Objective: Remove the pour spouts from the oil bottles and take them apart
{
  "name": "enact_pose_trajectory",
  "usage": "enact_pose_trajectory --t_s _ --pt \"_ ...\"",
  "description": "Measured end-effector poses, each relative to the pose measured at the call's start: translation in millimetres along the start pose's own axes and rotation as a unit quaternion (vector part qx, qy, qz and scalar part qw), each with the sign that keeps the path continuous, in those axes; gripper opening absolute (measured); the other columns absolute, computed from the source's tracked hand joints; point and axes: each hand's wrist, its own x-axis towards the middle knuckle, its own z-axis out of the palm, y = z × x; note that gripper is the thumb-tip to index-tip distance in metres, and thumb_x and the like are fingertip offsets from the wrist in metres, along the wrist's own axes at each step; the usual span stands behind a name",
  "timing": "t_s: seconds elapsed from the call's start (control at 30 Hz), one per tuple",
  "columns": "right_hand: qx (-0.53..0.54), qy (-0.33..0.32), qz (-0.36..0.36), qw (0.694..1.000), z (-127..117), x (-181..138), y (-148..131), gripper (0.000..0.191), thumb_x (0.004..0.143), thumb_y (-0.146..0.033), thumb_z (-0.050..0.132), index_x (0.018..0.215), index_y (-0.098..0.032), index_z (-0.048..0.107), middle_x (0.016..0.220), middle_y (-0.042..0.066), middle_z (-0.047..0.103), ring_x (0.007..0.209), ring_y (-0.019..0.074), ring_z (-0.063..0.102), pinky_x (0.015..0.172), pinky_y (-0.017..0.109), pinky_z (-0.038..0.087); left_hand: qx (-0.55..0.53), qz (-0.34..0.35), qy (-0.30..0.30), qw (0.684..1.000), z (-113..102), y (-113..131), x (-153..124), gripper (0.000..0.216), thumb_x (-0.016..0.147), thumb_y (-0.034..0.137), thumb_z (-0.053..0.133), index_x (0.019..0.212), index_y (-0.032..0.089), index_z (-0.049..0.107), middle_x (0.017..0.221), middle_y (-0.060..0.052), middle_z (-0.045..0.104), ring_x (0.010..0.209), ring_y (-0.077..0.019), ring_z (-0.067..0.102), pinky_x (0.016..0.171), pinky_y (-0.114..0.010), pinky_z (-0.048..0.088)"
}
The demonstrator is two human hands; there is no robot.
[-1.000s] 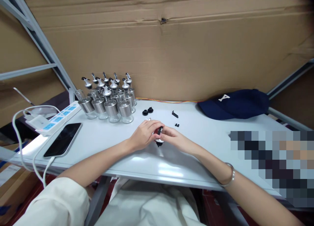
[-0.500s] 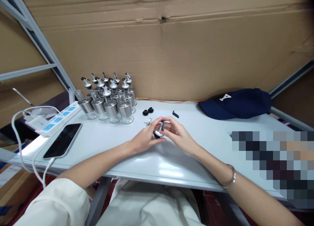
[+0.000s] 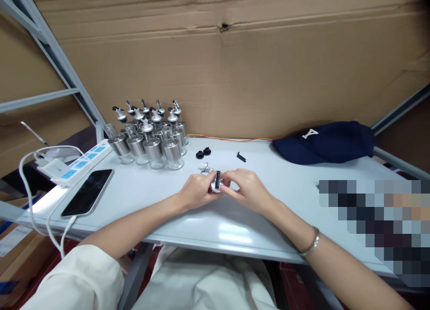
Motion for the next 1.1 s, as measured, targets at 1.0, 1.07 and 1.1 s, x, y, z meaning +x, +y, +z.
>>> enact_pose_trajectory --t_s 1.0,1.07,1.1 --pt "-0.162 0.061 -0.217 0.961 -2.5 2.9 6.3 0.037 0.091 -0.046 0.044 0.092 -0.012 0.060 0.077 0.009 0.065 0.068 0.0175 0.058 0.062 0.028 0.040 -0.028 -0.003 -0.088 0.996 4.9 7.4 -3.0 0.040 0.077 0.046 0.048 0.050 0.018 0.038 0.045 0.001 0.047 0.045 -0.0106 0.044 0.050 -0.024 0.034" --pt "-0.201 0.055 -0.227 0.951 -2.5 3.1 5.4 0.038 0.094 -0.045 0.039 0.088 -0.013 0.059 0.072 0.007 0.063 0.065 0.0175 0.056 0.061 0.028 0.038 -0.040 -0.011 -0.096 0.995 6.7 9.3 -3.6 0.039 0.076 0.044 0.048 0.050 0.018 0.039 0.047 0.000 0.048 0.046 -0.0102 0.044 0.051 -0.024 0.034" --pt "-0.221 0.050 -0.231 0.946 -2.4 3.1 5.0 0.040 0.095 -0.045 0.035 0.086 -0.013 0.059 0.070 0.007 0.062 0.064 0.0175 0.055 0.060 0.028 0.037 -0.040 -0.014 -0.098 0.994 7.4 9.4 -3.9 0.038 0.075 0.044 0.049 0.050 0.018 0.039 0.047 0.000 0.049 0.047 -0.0101 0.044 0.051 -0.023 0.034"
